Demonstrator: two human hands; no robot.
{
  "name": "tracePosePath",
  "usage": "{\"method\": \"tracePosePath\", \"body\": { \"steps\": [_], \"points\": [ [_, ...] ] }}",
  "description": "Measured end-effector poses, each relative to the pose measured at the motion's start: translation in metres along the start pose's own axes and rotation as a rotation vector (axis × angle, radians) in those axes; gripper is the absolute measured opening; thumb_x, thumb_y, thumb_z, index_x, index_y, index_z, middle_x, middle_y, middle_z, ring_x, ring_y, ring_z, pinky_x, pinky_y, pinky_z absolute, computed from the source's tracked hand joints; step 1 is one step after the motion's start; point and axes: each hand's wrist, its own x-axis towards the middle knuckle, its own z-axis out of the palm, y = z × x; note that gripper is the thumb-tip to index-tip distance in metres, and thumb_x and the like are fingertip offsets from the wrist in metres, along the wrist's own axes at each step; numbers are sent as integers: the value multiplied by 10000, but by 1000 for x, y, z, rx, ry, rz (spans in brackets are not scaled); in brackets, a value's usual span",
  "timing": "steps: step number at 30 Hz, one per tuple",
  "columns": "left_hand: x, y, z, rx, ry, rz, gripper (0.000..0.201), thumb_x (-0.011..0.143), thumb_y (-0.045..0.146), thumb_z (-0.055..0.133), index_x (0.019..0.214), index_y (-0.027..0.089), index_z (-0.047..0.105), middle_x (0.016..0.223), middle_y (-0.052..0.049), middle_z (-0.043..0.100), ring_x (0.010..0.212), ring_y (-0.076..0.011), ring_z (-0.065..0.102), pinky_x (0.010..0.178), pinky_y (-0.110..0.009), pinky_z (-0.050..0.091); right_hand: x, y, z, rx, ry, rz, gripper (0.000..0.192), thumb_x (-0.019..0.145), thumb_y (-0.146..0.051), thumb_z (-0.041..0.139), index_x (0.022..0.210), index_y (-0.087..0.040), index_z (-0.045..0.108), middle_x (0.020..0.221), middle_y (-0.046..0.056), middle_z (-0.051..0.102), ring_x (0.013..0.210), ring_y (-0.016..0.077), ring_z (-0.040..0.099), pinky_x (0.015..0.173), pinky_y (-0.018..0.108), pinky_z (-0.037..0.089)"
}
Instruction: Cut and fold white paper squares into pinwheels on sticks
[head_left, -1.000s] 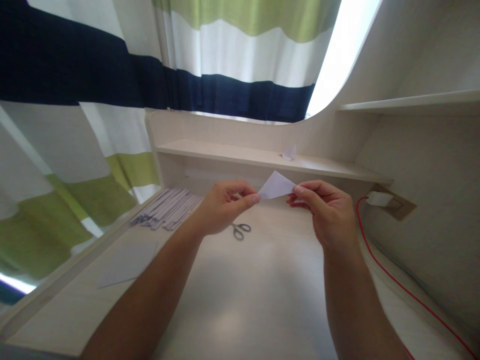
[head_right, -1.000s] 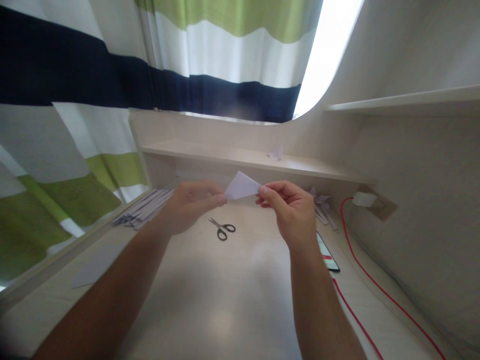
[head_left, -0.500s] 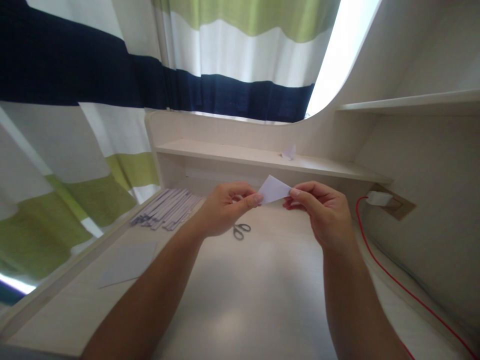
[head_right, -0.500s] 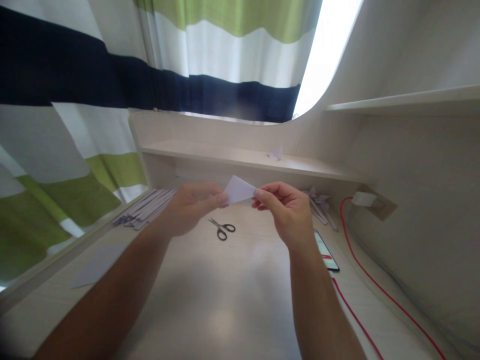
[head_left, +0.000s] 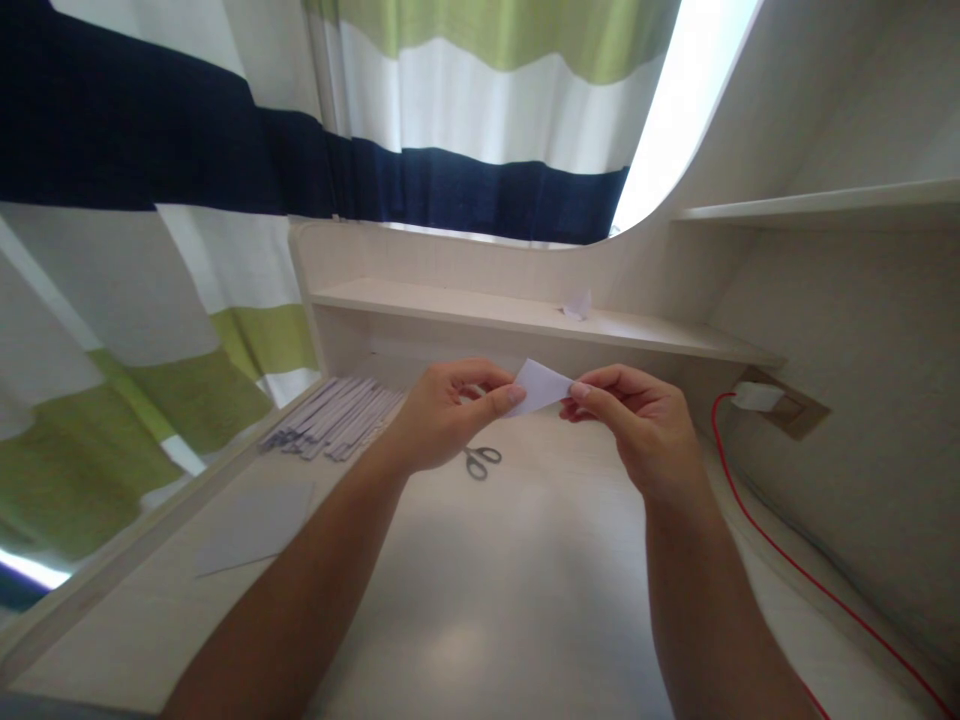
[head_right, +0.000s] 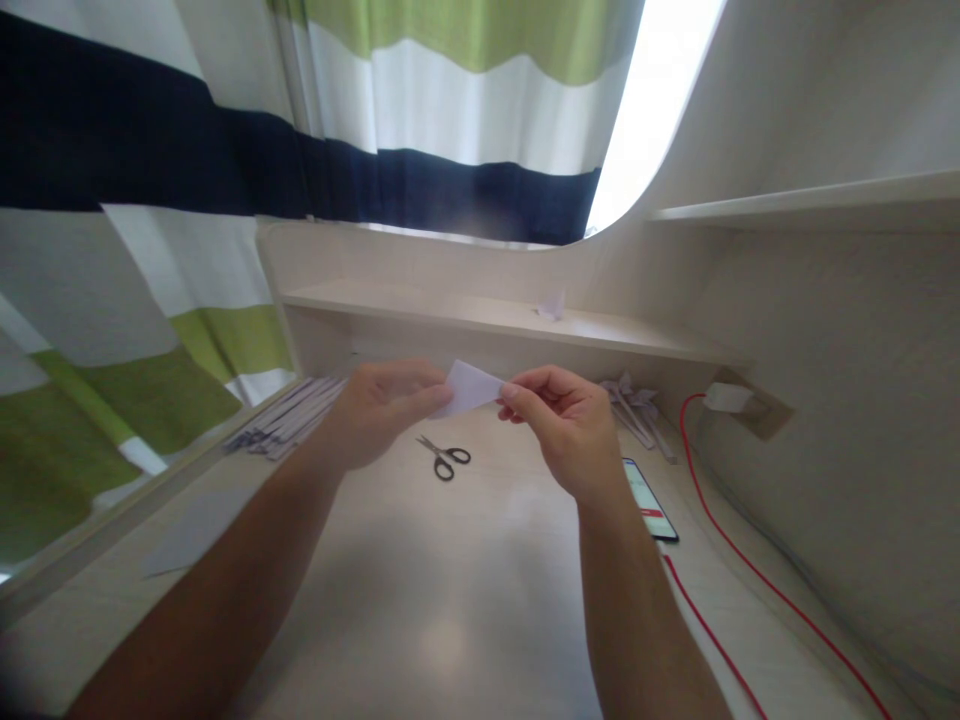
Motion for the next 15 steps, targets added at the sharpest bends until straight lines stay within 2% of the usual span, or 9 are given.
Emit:
{"method": "tracePosePath", "body": {
  "steps": [4, 9, 15],
  "points": [
    [0, 0, 2, 7, 52, 11, 210, 940, 368, 737, 901, 179, 819, 864, -46, 783, 771, -148, 670, 699, -254, 515, 0, 0, 1, -12, -17, -3, 112, 864, -312, 832, 838, -209, 797, 715, 18, 773, 656, 151, 696, 655, 280, 558],
    [0, -3, 1, 7, 50, 38, 217, 942, 374, 739, 878, 182, 815, 812, -33, 760, 733, -139, 645, 675, -252, 496, -1, -1, 2, -26, -25, 0, 133, 874, -325, 823, 833, -202, 793, 716, 24, 773, 658, 155, 691, 658, 293, 553],
    [0, -8, 1, -41, 69, 59, 198, 921, 391, 775, 944, 203, 832, 893, -37, 797, 766, -140, 686, 683, -244, 520, -1, 0, 0, -7, -69, 5, 130, 866, -321, 841, 857, -201, 792, 741, 27, 777, 680, 155, 693, 663, 291, 538]
  ]
}}
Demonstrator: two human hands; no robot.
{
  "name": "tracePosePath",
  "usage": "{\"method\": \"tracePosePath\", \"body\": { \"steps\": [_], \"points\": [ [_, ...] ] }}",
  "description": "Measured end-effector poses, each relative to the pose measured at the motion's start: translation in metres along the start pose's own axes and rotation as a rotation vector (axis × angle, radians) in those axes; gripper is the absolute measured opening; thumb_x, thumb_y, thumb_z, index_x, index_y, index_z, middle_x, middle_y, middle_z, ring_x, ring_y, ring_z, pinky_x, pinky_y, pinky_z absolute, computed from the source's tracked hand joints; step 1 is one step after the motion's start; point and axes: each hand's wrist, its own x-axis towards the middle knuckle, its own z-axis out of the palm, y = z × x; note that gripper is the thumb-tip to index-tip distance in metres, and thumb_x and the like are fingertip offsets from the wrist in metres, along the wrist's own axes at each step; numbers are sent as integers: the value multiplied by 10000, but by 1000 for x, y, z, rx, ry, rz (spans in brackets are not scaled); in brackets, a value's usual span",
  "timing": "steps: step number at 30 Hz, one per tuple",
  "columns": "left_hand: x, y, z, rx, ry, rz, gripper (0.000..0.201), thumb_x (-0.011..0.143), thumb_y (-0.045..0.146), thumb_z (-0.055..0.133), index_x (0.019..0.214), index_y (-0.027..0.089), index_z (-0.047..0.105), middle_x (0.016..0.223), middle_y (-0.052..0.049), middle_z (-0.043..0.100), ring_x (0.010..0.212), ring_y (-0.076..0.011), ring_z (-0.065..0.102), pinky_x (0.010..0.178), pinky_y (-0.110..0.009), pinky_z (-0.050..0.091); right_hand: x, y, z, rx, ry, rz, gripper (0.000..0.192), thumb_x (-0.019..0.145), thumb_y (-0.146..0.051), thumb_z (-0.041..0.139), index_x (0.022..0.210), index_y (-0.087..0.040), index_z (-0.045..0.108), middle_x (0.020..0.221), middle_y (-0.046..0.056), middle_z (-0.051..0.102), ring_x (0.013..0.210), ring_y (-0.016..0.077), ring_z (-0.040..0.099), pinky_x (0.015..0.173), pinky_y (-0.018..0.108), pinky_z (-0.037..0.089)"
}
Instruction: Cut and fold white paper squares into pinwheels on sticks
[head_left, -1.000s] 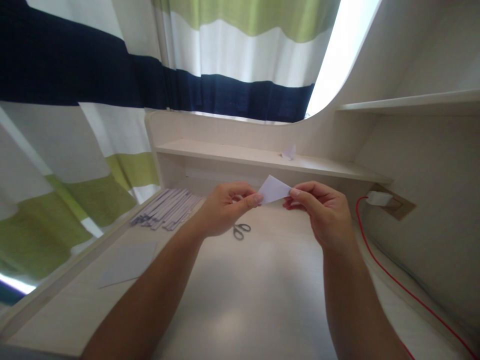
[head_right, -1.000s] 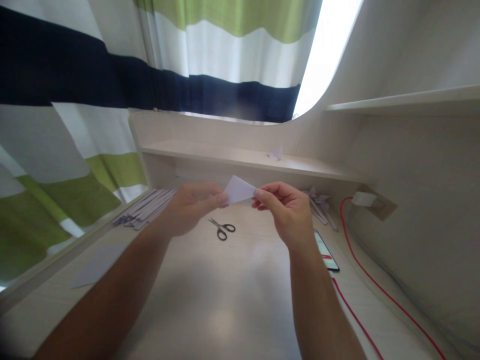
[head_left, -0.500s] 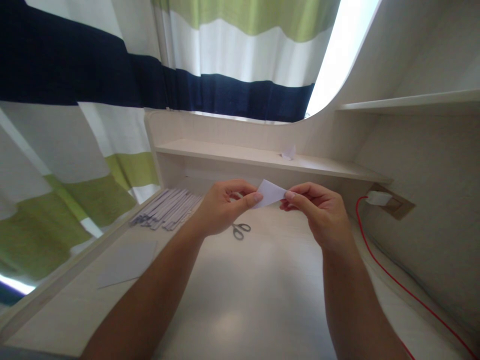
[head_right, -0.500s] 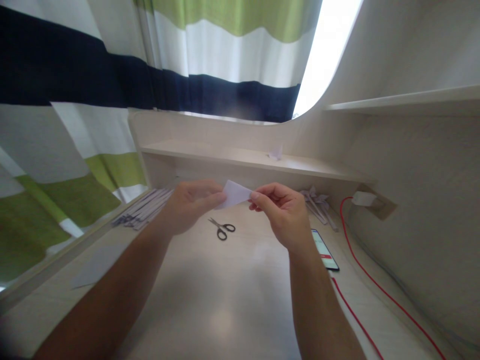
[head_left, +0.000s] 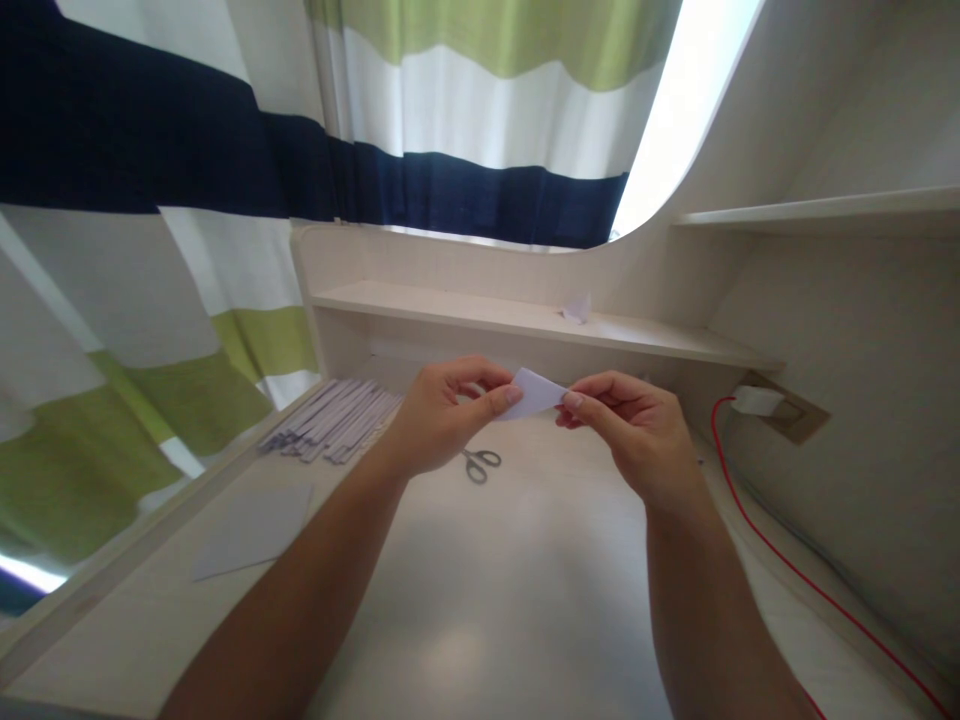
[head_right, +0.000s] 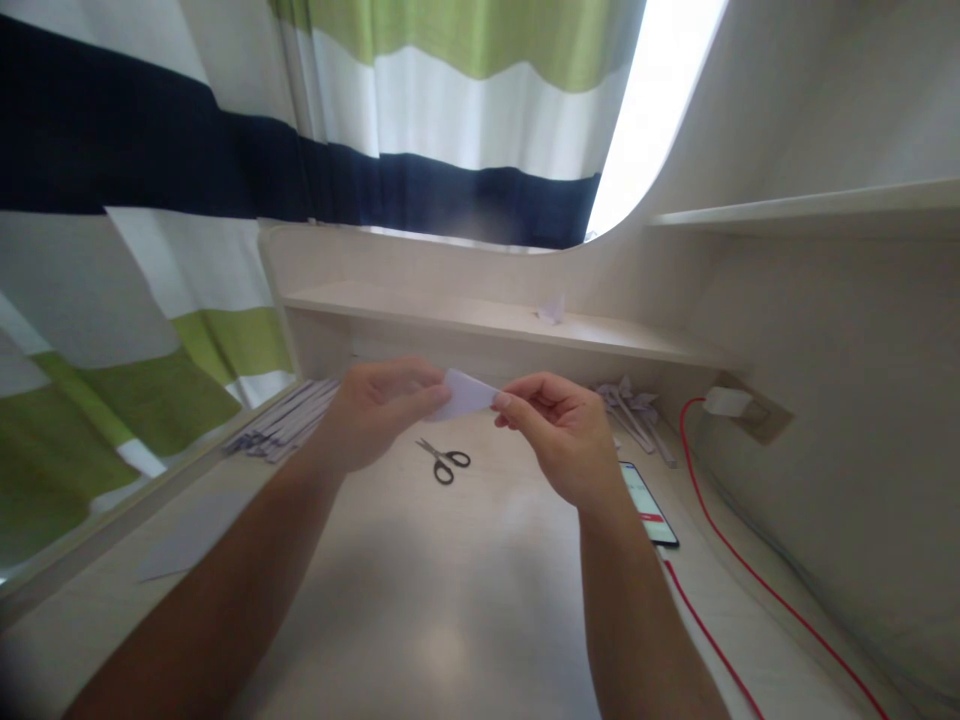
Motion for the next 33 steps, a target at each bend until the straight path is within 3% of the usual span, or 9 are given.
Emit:
{"method": "tracePosePath", "body": {
  "steps": [7, 18, 22, 28, 33],
  "points": [
    [0, -3, 2, -6, 56, 48, 126, 919, 324, 783, 947, 206, 818, 909, -20, 800, 806, -133, 701, 706, -233, 526, -1, -2, 2, -39, -12, 5, 149, 854, -333, 853, 849, -197, 792, 743, 32, 772, 692, 151, 685, 665, 281, 516],
    [0, -3, 0, -41, 28, 6, 124, 901, 303, 793, 867, 184, 806, 817, -21, 777, 728, -130, 668, 684, -251, 512, -1, -2, 4, -67, -50, 28, 188, 854, -369, 855, 860, -193, 787, 767, 37, 762, 717, 163, 681, 671, 298, 514],
    [0, -1, 1, -24, 31, -12, 141, 896, 318, 795, 870, 180, 813, 812, -27, 779, 727, -136, 666, 682, -252, 507, -1, 0, 4, -21, -61, 21, 188, 855, -366, 860, 921, -205, 787, 804, 33, 760, 736, 168, 696, 685, 305, 537],
    [1, -2, 2, -84, 37, -63, 166, 890, 352, 800, 898, 188, 823, 824, -26, 782, 719, -131, 668, 661, -234, 510, -4, 3, 3, -28, -89, -80, 287, 884, -306, 843, 1162, -291, 775, 936, 25, 776, 833, 179, 713, 746, 319, 568],
    [2, -3, 5, -253, 65, -124, 170, 836, 353, 838, 849, 184, 823, 775, -29, 774, 681, -132, 662, 631, -233, 514, -8, 1, 2, -66, -140, -150, 302, 880, -266, 842, 1166, -343, 782, 1057, 17, 788, 910, 186, 728, 796, 329, 587]
  ]
}}
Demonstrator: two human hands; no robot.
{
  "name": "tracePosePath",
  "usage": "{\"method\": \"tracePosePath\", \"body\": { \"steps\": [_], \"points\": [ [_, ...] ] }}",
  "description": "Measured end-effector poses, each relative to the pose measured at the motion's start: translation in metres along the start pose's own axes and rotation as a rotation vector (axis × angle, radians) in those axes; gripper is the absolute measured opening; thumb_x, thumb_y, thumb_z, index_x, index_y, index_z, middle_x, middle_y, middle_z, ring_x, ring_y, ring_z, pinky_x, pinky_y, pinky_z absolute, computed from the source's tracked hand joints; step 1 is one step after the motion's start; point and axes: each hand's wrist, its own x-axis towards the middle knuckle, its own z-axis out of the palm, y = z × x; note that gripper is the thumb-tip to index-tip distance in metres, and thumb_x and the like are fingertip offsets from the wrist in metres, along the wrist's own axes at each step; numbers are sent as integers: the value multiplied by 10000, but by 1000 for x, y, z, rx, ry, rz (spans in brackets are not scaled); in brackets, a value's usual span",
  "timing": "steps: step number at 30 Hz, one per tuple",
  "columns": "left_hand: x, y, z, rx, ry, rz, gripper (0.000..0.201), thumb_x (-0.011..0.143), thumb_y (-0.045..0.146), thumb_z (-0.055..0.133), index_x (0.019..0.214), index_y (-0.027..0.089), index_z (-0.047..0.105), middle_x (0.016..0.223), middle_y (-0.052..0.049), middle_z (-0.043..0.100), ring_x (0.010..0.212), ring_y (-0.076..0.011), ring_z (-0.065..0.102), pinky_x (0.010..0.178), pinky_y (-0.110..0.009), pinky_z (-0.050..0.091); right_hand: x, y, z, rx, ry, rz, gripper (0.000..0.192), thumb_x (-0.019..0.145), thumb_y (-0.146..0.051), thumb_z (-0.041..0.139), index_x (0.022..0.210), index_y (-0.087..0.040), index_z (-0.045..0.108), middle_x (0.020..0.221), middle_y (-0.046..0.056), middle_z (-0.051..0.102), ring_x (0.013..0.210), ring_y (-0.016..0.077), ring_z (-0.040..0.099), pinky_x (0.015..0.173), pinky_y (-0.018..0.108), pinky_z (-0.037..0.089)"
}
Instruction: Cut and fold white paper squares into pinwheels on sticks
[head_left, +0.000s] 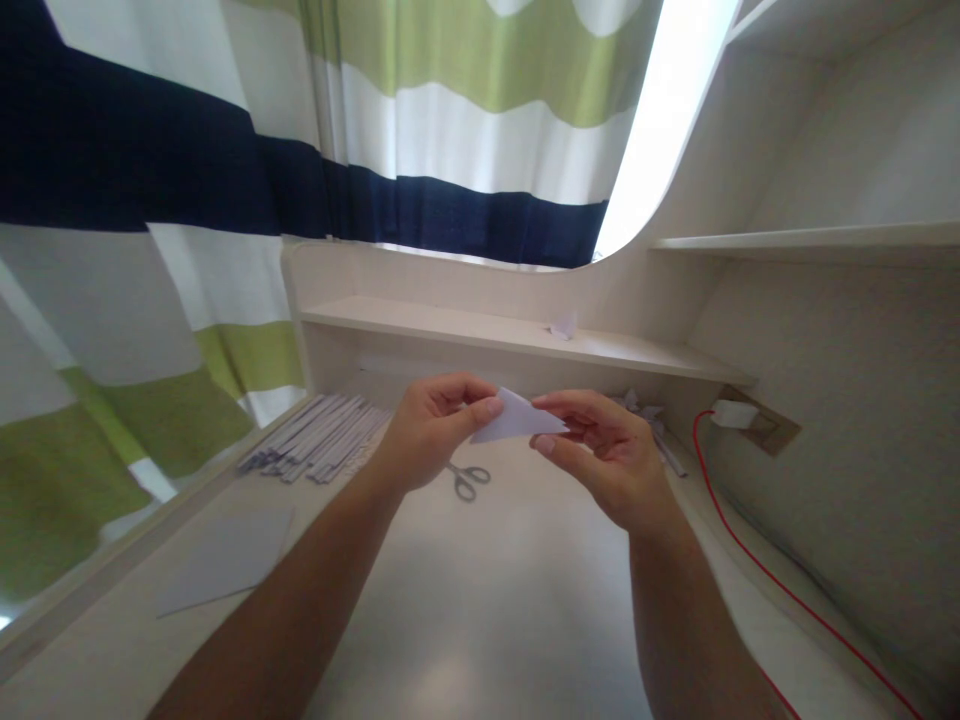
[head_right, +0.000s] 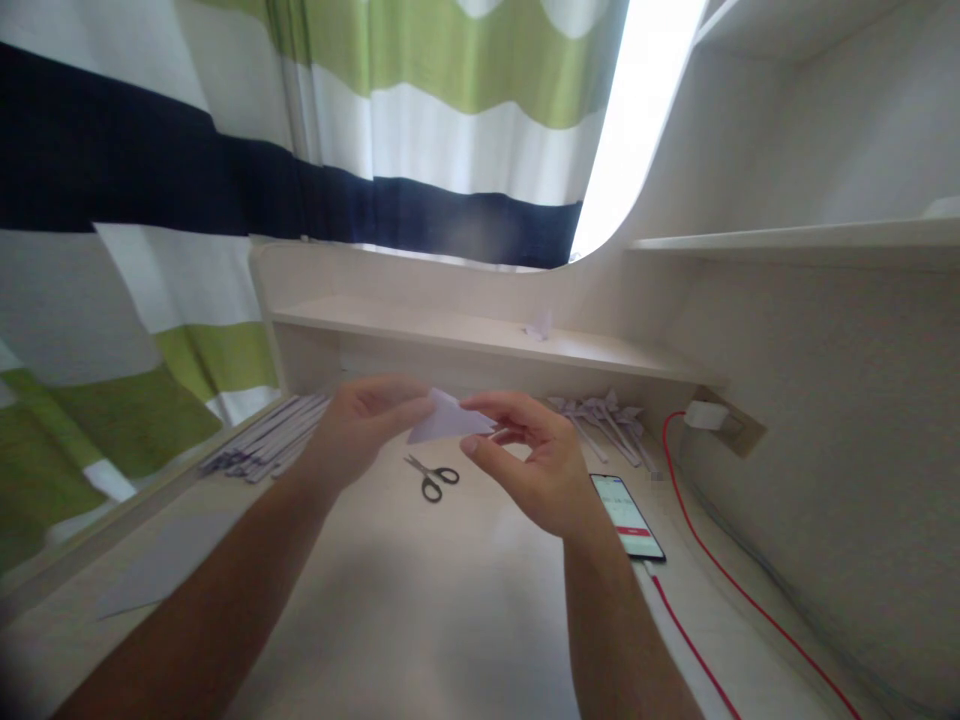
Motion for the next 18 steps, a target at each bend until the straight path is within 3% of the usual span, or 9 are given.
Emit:
{"method": "tracePosePath", "body": {
  "steps": [8, 14, 18],
  "points": [
    [0, -2, 8, -40, -45, -92, 234, 838, 402, 821, 881, 172, 834, 818, -55, 784, 730, -147, 667, 678, -251, 523, -1, -8, 0, -146, -82, -3, 253, 848, -222, 842, 1092, -279, 804, 979, 16, 801, 874, 187, 719, 805, 333, 576],
    [-1, -5, 6, 59, -31, -47, 387, 795, 420, 878, 1100, 196, 794, 967, -69, 781, 822, -167, 698, 668, -246, 542, 4, 2, 1, -60, 113, 142, 138, 850, -301, 835, 976, -245, 843, 936, 58, 826, 828, 215, 751, 762, 358, 595],
    [-1, -4, 5, 113, -50, -20, 377, 772, 397, 901, 1061, 182, 788, 972, -80, 770, 844, -175, 698, 616, -226, 522, 7, 4, 0, -12, 165, 176, 127, 807, -289, 859, 917, -228, 844, 893, 61, 827, 794, 206, 747, 742, 351, 600]
  ]
}}
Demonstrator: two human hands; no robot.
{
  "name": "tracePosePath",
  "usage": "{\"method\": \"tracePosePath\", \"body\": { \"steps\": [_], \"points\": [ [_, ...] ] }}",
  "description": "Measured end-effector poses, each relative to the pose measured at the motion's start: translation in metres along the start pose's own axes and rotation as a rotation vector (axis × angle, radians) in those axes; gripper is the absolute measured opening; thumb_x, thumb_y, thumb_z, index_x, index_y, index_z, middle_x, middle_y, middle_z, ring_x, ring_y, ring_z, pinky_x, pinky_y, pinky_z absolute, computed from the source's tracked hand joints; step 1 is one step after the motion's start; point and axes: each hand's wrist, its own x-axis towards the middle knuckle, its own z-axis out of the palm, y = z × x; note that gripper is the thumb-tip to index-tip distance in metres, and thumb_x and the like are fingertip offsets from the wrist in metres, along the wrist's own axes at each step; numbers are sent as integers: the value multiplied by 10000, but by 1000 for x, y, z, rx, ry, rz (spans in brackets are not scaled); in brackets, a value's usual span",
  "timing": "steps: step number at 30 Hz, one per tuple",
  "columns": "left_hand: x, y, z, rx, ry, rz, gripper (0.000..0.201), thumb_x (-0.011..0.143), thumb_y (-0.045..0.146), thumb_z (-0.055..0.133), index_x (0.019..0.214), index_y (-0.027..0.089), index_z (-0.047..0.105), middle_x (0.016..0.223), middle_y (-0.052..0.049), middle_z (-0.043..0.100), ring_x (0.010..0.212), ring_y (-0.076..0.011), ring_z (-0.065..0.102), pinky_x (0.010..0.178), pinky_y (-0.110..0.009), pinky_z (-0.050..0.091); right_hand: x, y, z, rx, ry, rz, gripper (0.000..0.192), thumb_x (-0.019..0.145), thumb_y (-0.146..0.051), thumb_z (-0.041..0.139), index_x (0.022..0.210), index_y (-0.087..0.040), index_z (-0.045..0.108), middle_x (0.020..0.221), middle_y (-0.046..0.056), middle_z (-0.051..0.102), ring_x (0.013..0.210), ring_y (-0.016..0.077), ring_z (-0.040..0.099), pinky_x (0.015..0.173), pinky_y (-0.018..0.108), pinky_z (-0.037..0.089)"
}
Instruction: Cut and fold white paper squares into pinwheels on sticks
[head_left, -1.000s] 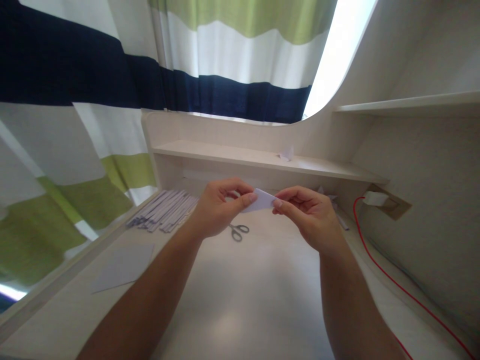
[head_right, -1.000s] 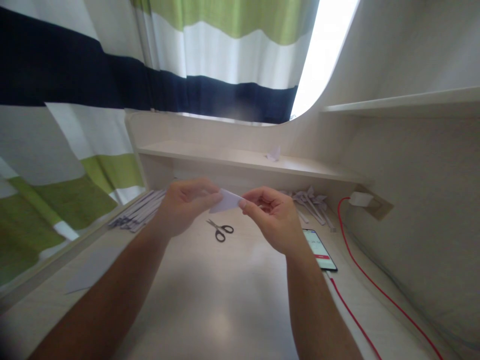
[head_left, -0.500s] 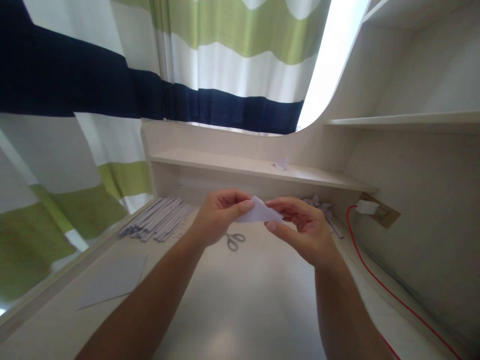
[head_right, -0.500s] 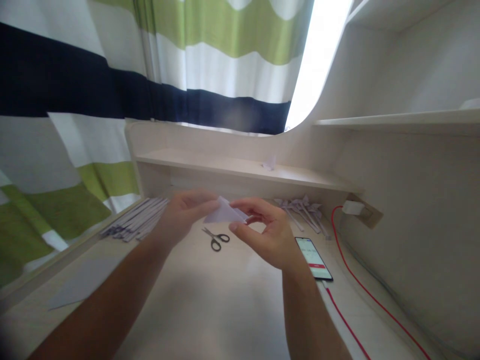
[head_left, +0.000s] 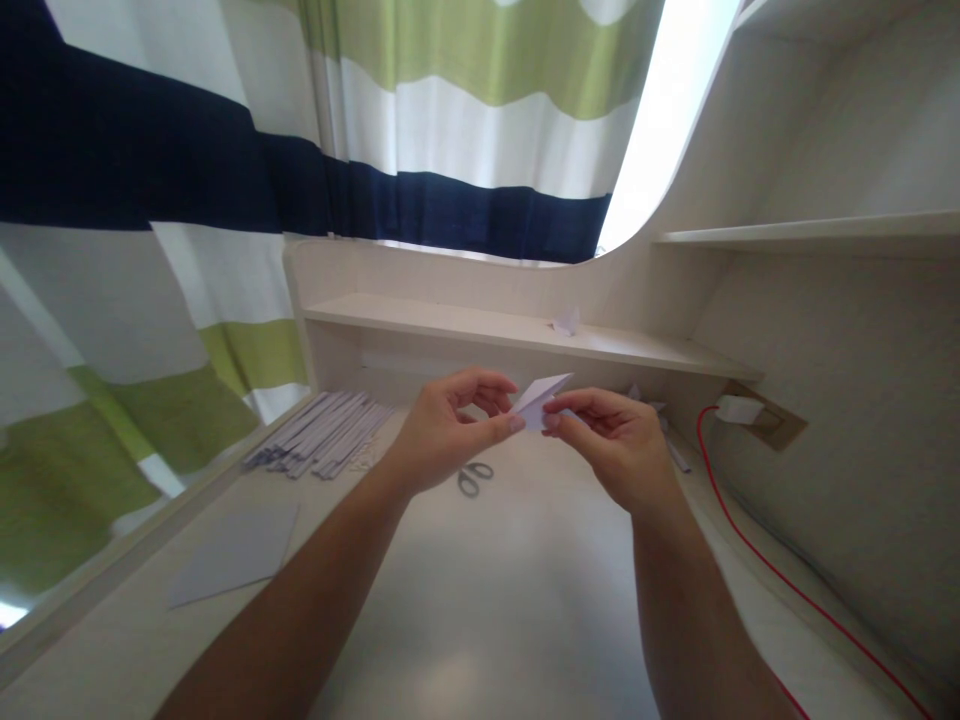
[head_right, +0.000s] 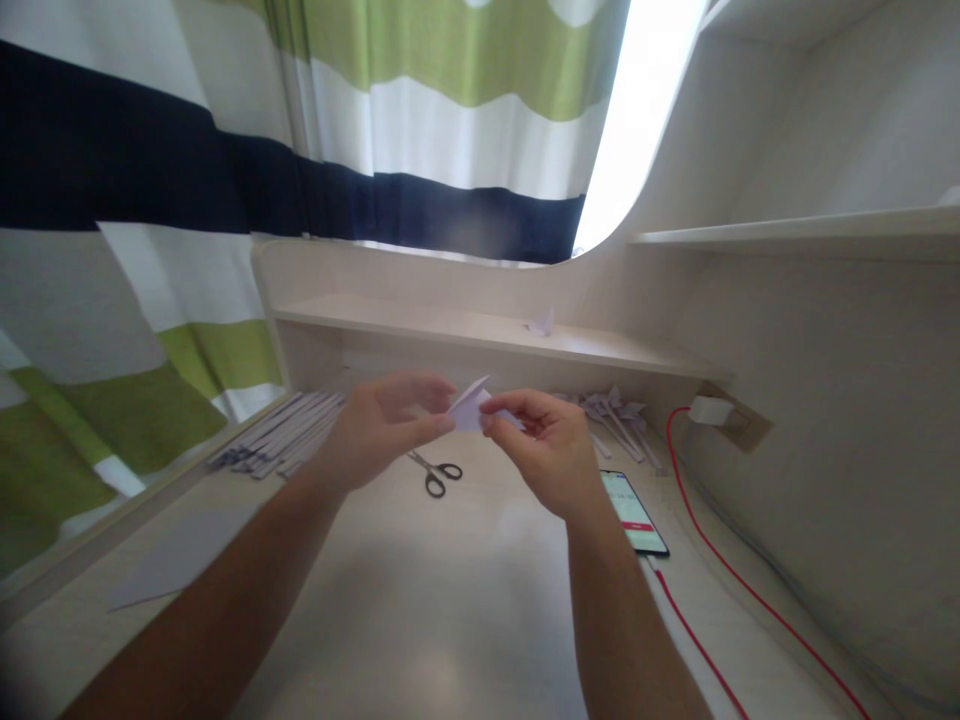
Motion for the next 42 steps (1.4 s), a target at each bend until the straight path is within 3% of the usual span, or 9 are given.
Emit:
{"method": "tracePosePath", "body": {
  "steps": [3, 9, 16, 25, 28, 33, 37, 42],
  "points": [
    [1, 0, 1, -57, 6, -5, 297, 825, 398, 856, 994, 163, 792, 935, -80, 778, 787, -154, 683, 628, -232, 521, 0, -2, 0, 40, -9, 7, 85, 795, -250, 858, 872, -225, 832, 830, 40, 813, 757, 183, 735, 714, 323, 591],
    [3, 2, -2, -217, -39, -43, 294, 789, 377, 885, 963, 157, 797, 879, -66, 779, 732, -140, 674, 644, -245, 533, -1, -6, -1, 139, -51, -5, 98, 775, -165, 849, 849, -222, 821, 796, 23, 800, 728, 163, 737, 698, 291, 596],
    [4, -5, -5, -403, -180, -63, 309, 744, 359, 931, 912, 150, 778, 802, -45, 746, 715, -134, 673, 667, -249, 536, -2, -6, -7, 229, -160, -20, 57, 845, -203, 843, 887, -223, 811, 785, 19, 784, 706, 164, 745, 689, 297, 611],
    [2, -10, -6, -502, -250, -39, 263, 754, 338, 926, 868, 165, 765, 785, -34, 726, 728, -141, 671, 701, -272, 531, -5, -10, -9, 249, -220, -24, 64, 852, -206, 847, 900, -229, 810, 802, 19, 770, 714, 160, 721, 679, 293, 595],
    [3, -9, -7, -440, -228, -10, 217, 802, 332, 889, 869, 171, 760, 786, -35, 733, 725, -135, 668, 705, -266, 539, -6, -12, -7, 243, -207, -33, 51, 856, -201, 832, 889, -234, 811, 804, 17, 765, 716, 158, 713, 680, 293, 585],
    [0, 1, -4, -315, -135, 18, 320, 727, 353, 936, 905, 162, 751, 840, -48, 728, 750, -155, 669, 661, -265, 534, -7, -12, -5, 157, -169, -33, 100, 836, -131, 787, 866, -226, 797, 780, 9, 752, 734, 162, 694, 697, 296, 554],
    [-2, 6, -3, -226, -67, 51, 268, 758, 331, 920, 877, 158, 753, 836, -44, 724, 749, -141, 659, 664, -250, 532, -6, -12, -4, 79, -156, -34, 119, 811, -105, 759, 841, -216, 787, 758, 4, 740, 739, 161, 672, 699, 293, 525],
    [0, 4, -1, -286, -57, 71, 198, 799, 267, 886, 924, 163, 772, 869, -38, 757, 779, -129, 688, 725, -240, 561, -6, -13, -3, 56, -151, -24, 106, 782, -111, 752, 809, -211, 775, 734, 3, 729, 706, 162, 661, 670, 294, 510]
  ]
}}
